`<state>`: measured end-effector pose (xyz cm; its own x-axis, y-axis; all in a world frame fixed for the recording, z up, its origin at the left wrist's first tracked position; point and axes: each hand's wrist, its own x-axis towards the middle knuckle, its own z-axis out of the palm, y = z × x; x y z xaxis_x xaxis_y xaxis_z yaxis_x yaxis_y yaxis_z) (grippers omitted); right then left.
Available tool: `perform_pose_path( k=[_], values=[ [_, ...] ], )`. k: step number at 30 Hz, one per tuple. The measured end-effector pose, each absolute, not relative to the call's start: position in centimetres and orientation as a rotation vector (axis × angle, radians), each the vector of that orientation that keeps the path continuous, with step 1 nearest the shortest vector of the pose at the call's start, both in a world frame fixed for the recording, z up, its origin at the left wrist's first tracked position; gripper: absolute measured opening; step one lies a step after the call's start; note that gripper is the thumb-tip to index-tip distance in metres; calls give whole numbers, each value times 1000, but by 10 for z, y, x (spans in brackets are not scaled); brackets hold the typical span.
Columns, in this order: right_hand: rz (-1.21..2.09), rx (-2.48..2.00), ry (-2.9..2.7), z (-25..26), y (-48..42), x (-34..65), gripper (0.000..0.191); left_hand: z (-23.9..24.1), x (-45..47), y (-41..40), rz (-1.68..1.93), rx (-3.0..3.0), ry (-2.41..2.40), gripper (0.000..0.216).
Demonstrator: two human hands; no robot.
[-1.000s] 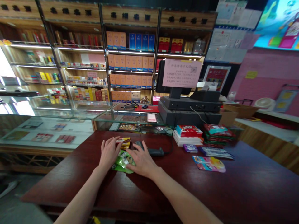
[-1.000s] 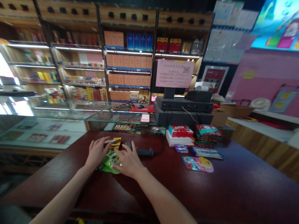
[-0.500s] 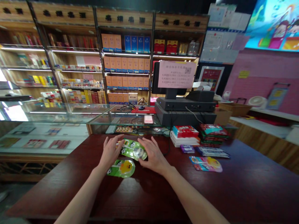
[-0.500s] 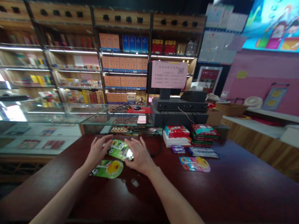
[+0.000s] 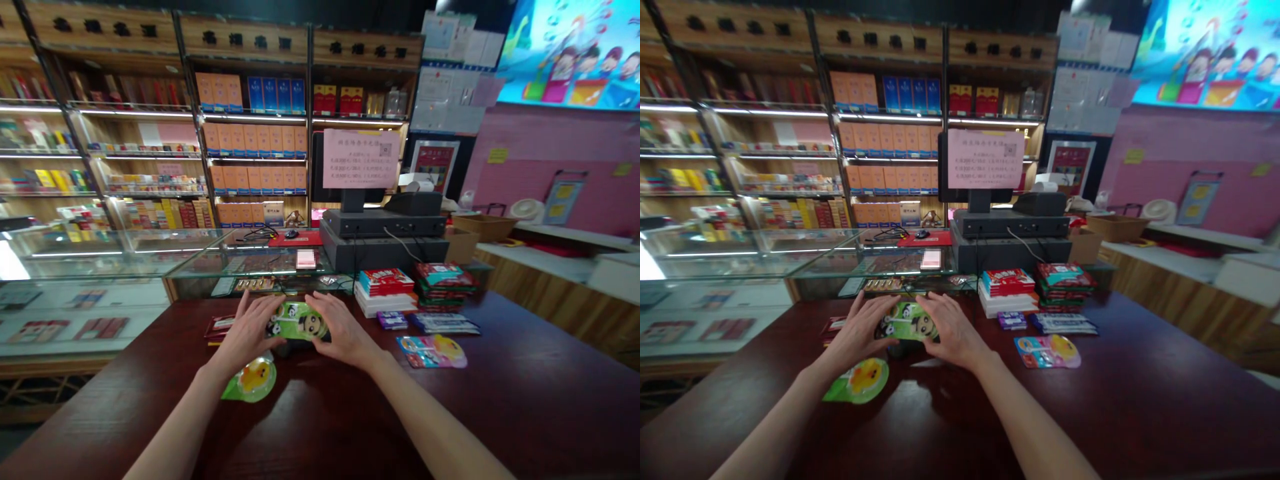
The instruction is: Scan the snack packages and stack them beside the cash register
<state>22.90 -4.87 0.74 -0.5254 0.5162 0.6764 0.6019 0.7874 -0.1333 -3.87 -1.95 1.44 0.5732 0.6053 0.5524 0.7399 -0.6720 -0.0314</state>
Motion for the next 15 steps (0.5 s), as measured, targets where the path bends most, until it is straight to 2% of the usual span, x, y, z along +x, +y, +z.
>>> perform_pose_path(
  k=[7, 15],
  values=[
    [-73, -921, -2066, -11, -43, 229, 82, 7, -43, -10, -959, -2351, -1127, 65],
    [100, -1027, -2291, -32, -44, 224, 85, -8, -55, -6, -1144, -2155, -1259, 61]
  ],
)
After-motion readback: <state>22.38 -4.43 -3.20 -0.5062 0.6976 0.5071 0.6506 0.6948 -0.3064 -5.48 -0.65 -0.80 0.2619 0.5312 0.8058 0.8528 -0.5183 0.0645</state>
